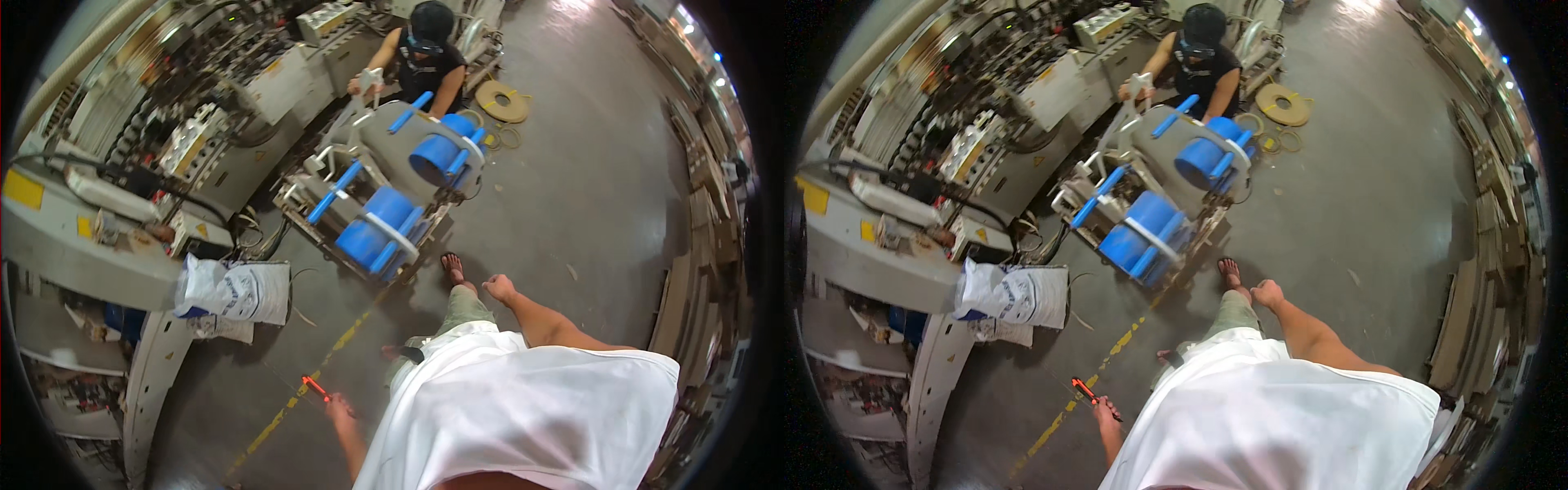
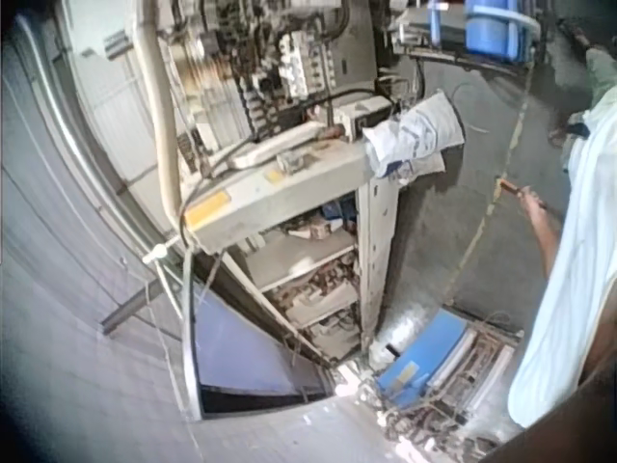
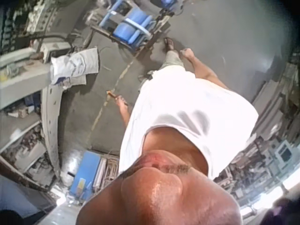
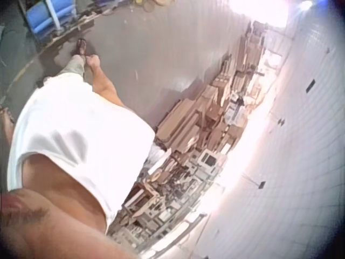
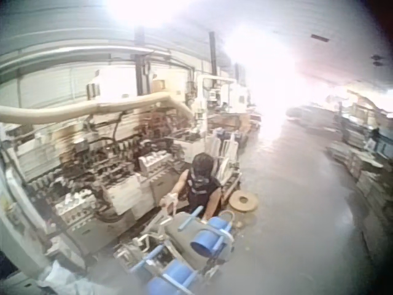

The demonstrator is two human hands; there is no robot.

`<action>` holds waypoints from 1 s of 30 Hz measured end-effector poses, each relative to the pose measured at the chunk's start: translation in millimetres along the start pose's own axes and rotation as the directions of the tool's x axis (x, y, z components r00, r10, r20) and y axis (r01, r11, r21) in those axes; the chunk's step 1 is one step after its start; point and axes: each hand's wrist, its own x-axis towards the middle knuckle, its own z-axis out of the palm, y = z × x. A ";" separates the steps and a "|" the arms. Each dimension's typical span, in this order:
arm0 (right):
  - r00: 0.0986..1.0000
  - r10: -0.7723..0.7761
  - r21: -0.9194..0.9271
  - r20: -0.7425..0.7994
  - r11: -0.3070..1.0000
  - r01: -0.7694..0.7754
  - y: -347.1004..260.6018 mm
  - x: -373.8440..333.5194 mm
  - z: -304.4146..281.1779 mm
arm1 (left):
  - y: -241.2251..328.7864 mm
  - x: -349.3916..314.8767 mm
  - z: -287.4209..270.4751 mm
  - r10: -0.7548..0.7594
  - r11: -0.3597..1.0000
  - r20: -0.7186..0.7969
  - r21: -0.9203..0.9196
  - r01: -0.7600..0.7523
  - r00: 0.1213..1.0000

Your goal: The person handles and uncoils rolls of edge banding tape by hand, cuts and removes plastic wrap from a tape holder with a utility knife, and assists in feeding the banding tape into a machine.

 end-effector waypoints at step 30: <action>0.914 -0.356 0.301 0.192 0.908 0.291 -68.0 385.6 -242.6 | -77.3 -196.5 421.3 0.001 0.823 -0.006 0.568 0.002 1.000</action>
